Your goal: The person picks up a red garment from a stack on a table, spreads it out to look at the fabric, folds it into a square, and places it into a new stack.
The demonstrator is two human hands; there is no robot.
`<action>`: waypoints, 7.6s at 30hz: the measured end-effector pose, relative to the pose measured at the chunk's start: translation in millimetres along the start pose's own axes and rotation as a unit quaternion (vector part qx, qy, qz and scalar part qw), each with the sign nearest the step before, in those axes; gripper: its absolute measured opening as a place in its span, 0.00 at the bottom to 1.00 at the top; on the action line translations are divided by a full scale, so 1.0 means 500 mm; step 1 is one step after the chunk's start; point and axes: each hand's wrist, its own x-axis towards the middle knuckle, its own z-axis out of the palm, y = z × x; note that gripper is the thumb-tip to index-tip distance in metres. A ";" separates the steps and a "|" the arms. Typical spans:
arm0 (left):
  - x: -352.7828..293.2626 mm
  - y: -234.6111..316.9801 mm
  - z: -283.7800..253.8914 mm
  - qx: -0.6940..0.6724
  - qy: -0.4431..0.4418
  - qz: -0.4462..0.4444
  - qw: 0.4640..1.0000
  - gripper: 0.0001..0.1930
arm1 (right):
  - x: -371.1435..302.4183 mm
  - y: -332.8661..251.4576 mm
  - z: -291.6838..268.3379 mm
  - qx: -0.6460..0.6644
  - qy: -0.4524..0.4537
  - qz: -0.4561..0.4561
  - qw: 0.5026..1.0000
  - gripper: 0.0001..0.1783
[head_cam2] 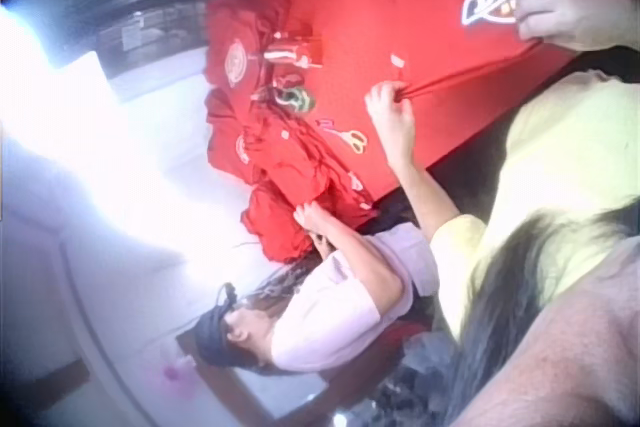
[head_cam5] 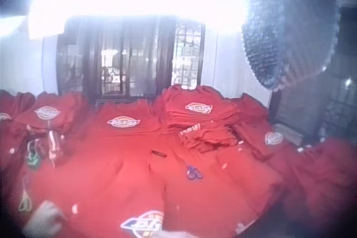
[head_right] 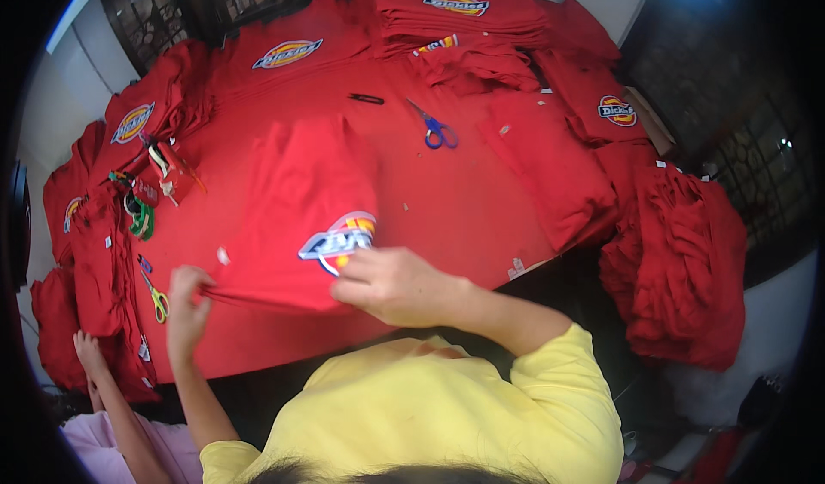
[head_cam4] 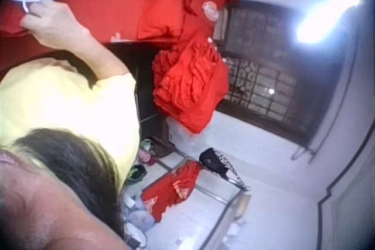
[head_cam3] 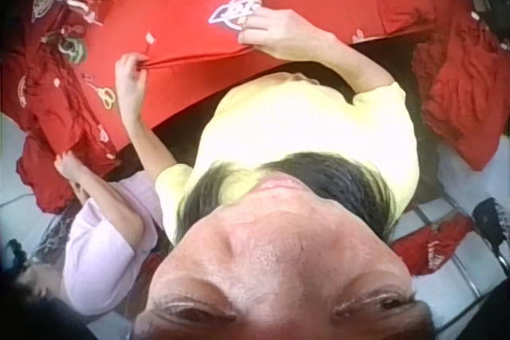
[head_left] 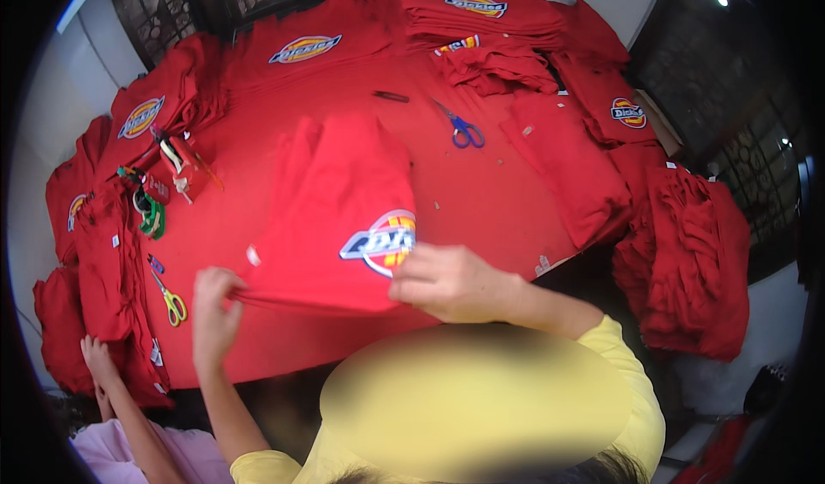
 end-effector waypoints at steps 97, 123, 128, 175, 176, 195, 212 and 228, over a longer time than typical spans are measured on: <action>-0.134 0.062 0.389 -0.525 0.349 -0.476 0.614 0.21 | -0.286 1.158 -0.388 -0.358 0.064 0.523 0.771 0.22; 0.051 0.313 0.430 -0.733 0.161 -0.203 0.629 0.48 | 0.065 0.275 -0.293 0.778 0.197 0.232 0.550 0.13; 0.056 0.315 0.403 -0.814 0.248 -0.238 0.468 0.32 | 0.101 0.230 -0.160 0.792 0.200 0.282 0.503 0.13; 0.216 0.099 0.391 0.067 -0.069 -0.402 0.910 0.58 | -0.340 0.312 -0.008 -0.021 0.041 0.705 0.707 0.50; 0.219 0.114 0.388 0.076 -0.082 -0.393 0.913 0.58 | -0.298 0.332 -0.003 -0.054 -0.015 0.705 0.707 0.54; 0.215 0.144 0.416 0.064 -0.017 -0.407 0.911 0.48 | -0.155 0.948 -0.227 0.345 0.498 0.430 0.669 0.20; 0.611 0.239 0.230 -0.468 -0.058 -0.169 0.866 0.32 | -0.257 0.761 -0.114 0.081 0.301 0.518 0.797 0.24; 0.820 0.482 0.717 0.233 -0.143 0.110 0.956 0.37 | -0.247 0.906 -0.308 0.371 0.407 0.569 0.611 0.55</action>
